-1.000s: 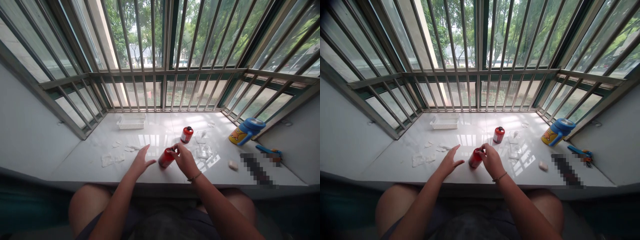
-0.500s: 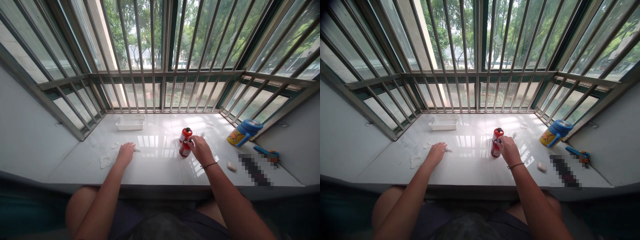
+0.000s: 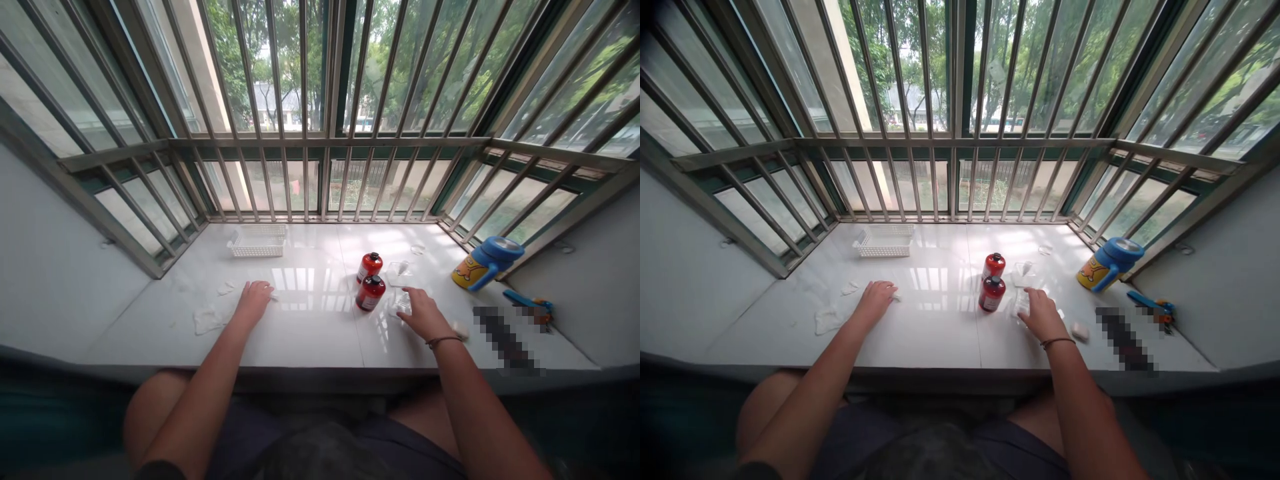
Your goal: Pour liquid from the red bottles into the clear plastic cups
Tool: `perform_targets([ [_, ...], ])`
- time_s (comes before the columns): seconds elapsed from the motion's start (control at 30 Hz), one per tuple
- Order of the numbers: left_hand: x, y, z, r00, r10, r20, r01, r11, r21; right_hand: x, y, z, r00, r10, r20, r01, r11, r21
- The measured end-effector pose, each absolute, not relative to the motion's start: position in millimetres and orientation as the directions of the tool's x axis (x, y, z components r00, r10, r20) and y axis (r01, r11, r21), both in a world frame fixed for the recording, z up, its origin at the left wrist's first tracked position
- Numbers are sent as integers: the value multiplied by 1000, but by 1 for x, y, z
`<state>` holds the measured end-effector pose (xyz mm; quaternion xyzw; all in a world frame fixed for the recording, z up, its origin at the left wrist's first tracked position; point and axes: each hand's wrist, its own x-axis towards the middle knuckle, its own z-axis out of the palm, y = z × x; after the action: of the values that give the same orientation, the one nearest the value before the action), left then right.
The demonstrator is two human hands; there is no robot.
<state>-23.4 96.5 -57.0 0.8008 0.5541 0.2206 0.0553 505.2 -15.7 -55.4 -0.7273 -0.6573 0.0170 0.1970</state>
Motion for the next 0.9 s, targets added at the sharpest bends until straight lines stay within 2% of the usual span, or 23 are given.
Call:
perform_targets([
  [0.13,-21,91,-42,279,901,333,825,-402,396,498,-33,-58,163,965,203,944,-93,-318],
  [0.2,-20,82,-32,255,896,363,813,-402,422,487,-47,-56,149,966,210,937,-70,-343],
  [0.27,-17,67,-20,185,901,393,778,-379,502,467,-60,-52,124,961,248,915,-14,-403],
  [0.4,8,29,1,-14,940,340,507,-287,813,405,-79,-40,16,960,280,798,156,-583],
  [0.5,39,0,11,24,957,289,215,-287,933,357,-83,-33,-75,965,252,715,228,-661],
  [0.57,59,-19,14,93,959,268,56,-274,960,334,-84,-30,-98,967,235,686,236,-688],
  [0.63,75,-34,15,155,952,265,-22,-265,964,318,-85,-27,-128,966,227,669,253,-698],
  [0.9,97,-54,2,303,906,296,13,-315,949,298,-87,-20,-224,947,232,657,323,-682],
])
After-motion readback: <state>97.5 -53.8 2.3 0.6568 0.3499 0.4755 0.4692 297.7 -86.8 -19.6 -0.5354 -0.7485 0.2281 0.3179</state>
